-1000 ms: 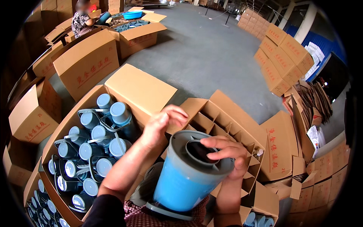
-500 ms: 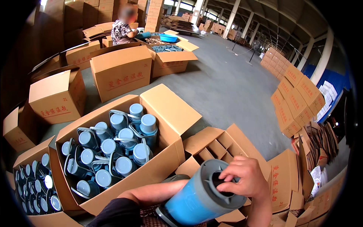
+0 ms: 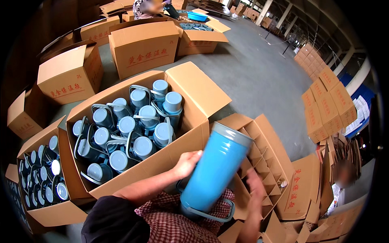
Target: The person assembles blue thermos bottles by inserting a stainless steel inner liner into the blue outer shell and screwing on the lid. They repeat this process for multiple units, placing the finished bottles into a cardboard box.
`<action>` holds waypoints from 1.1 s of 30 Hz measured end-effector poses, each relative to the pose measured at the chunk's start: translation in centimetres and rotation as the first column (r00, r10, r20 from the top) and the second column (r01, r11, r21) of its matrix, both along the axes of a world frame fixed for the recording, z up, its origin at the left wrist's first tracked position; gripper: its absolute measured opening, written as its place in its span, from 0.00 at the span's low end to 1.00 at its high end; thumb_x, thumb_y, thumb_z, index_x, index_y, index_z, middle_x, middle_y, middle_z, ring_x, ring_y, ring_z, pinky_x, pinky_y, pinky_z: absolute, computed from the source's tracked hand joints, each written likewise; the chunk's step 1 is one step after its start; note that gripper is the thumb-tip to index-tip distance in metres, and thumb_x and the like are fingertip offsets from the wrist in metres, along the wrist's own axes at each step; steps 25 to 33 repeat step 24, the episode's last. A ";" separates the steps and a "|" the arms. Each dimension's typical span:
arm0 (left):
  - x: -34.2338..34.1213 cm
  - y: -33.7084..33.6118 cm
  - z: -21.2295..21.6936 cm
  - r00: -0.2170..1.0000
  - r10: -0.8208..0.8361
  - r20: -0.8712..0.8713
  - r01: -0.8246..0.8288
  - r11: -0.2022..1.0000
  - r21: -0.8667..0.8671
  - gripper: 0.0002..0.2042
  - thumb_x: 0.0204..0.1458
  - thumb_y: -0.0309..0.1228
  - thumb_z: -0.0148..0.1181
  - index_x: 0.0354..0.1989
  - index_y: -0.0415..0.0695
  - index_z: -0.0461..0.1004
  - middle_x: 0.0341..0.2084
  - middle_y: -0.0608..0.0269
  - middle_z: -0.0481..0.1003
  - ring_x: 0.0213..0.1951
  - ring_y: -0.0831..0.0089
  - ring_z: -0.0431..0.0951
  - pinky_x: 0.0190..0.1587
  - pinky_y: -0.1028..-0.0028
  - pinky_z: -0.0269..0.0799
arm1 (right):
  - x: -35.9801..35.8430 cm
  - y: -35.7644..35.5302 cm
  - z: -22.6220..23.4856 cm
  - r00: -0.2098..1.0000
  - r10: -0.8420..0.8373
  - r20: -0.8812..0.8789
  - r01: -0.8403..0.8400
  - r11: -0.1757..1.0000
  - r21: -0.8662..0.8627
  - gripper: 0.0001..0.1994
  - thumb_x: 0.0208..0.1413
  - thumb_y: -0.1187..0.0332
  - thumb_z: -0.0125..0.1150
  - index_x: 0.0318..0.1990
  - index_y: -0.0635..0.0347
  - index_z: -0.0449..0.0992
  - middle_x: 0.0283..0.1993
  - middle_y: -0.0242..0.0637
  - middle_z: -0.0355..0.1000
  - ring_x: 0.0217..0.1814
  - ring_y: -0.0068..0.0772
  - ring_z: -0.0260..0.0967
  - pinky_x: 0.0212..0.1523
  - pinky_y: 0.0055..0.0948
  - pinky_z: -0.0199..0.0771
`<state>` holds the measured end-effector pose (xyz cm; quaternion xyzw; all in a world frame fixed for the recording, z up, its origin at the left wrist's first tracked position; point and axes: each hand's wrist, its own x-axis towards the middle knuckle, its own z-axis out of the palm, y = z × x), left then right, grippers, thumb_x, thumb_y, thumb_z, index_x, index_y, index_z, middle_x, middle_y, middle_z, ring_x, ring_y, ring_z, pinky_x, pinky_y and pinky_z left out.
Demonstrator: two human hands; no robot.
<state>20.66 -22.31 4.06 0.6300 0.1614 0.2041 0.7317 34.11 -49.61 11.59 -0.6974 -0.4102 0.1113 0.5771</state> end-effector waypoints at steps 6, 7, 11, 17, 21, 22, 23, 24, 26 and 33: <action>-5.6 -1.0 -2.2 0.986 0.038 -0.162 -0.105 0.895 -0.433 0.16 0.63 0.36 0.43 0.53 0.40 0.66 0.27 0.67 0.73 0.22 0.79 0.70 0.22 0.81 0.64 | -12.1 -3.4 -5.0 0.978 0.191 -0.089 -0.202 0.970 -0.137 0.31 0.55 0.38 0.52 0.38 0.65 0.77 0.47 0.48 0.72 0.52 0.46 0.68 0.51 0.41 0.65; -6.0 -1.4 -1.8 0.981 0.044 -0.190 -0.126 0.887 -0.444 0.15 0.63 0.35 0.43 0.53 0.41 0.65 0.27 0.67 0.72 0.22 0.80 0.69 0.21 0.82 0.63 | -13.0 -4.6 -6.6 0.981 0.173 -0.083 -0.181 0.977 -0.113 0.30 0.56 0.39 0.51 0.36 0.64 0.76 0.42 0.46 0.72 0.48 0.45 0.68 0.49 0.41 0.64; -4.5 -1.5 -1.5 0.976 0.154 -0.156 -0.217 0.782 -0.584 0.09 0.60 0.30 0.48 0.44 0.40 0.71 0.24 0.66 0.73 0.17 0.79 0.67 0.15 0.81 0.59 | -13.5 -4.3 -6.6 0.985 0.169 0.040 -0.164 0.979 -0.122 0.26 0.57 0.42 0.51 0.29 0.61 0.71 0.26 0.37 0.66 0.31 0.41 0.65 0.43 0.41 0.61; -2.9 3.3 0.7 0.958 0.211 -0.192 -0.286 0.698 -0.656 0.05 0.57 0.25 0.48 0.38 0.38 0.69 0.22 0.60 0.72 0.14 0.75 0.65 0.12 0.78 0.56 | -9.3 2.9 1.3 0.907 0.340 0.249 -0.269 0.922 -0.278 0.18 0.41 0.58 0.70 0.26 0.64 0.72 0.25 0.39 0.69 0.29 0.41 0.68 0.44 0.41 0.66; -2.1 9.6 0.7 0.980 0.000 -0.200 -0.134 0.745 -0.654 0.22 0.57 0.26 0.48 0.60 0.34 0.58 0.30 0.55 0.74 0.26 0.69 0.75 0.24 0.73 0.72 | -7.9 10.4 5.8 0.894 0.388 0.224 -0.368 0.921 -0.129 0.06 0.46 0.72 0.65 0.29 0.65 0.75 0.25 0.35 0.74 0.25 0.28 0.70 0.30 0.26 0.70; -1.9 10.4 1.9 0.982 0.035 -0.187 -0.155 0.720 -0.677 0.16 0.57 0.26 0.49 0.54 0.38 0.61 0.27 0.60 0.71 0.25 0.71 0.72 0.22 0.74 0.69 | -7.7 11.4 5.9 0.931 0.366 -0.008 -0.365 0.927 -0.086 0.10 0.47 0.69 0.67 0.33 0.67 0.76 0.24 0.36 0.75 0.23 0.32 0.71 0.30 0.27 0.72; -1.9 11.3 2.8 0.981 0.074 -0.180 -0.180 0.691 -0.700 0.11 0.57 0.27 0.49 0.48 0.42 0.65 0.23 0.64 0.67 0.23 0.73 0.69 0.20 0.76 0.65 | -8.0 12.6 7.0 0.867 0.308 -0.392 -0.351 0.935 -0.043 0.12 0.51 0.69 0.65 0.38 0.69 0.74 0.27 0.36 0.76 0.25 0.32 0.74 0.30 0.26 0.74; -1.9 11.6 2.7 0.980 0.076 -0.182 -0.183 0.689 -0.701 0.11 0.57 0.27 0.49 0.48 0.42 0.65 0.23 0.64 0.67 0.23 0.73 0.69 0.20 0.76 0.65 | -7.1 14.2 7.0 0.765 0.375 -0.524 -0.388 0.917 0.089 0.14 0.56 0.67 0.61 0.45 0.66 0.73 0.31 0.41 0.78 0.28 0.38 0.76 0.32 0.28 0.75; -1.9 11.6 2.7 0.980 0.076 -0.182 -0.183 0.689 -0.701 0.11 0.57 0.27 0.49 0.48 0.42 0.65 0.23 0.64 0.67 0.23 0.73 0.69 0.20 0.76 0.65 | -7.1 14.2 7.0 0.765 0.375 -0.524 -0.388 0.917 0.089 0.14 0.56 0.67 0.61 0.45 0.66 0.73 0.31 0.41 0.78 0.28 0.38 0.76 0.32 0.28 0.75; -1.9 11.6 2.7 0.980 0.076 -0.182 -0.183 0.689 -0.701 0.11 0.57 0.27 0.49 0.48 0.42 0.65 0.23 0.64 0.67 0.23 0.73 0.69 0.20 0.76 0.65 | -7.1 14.2 7.0 0.765 0.375 -0.524 -0.388 0.917 0.089 0.14 0.56 0.67 0.61 0.45 0.66 0.73 0.31 0.41 0.78 0.28 0.38 0.76 0.32 0.28 0.75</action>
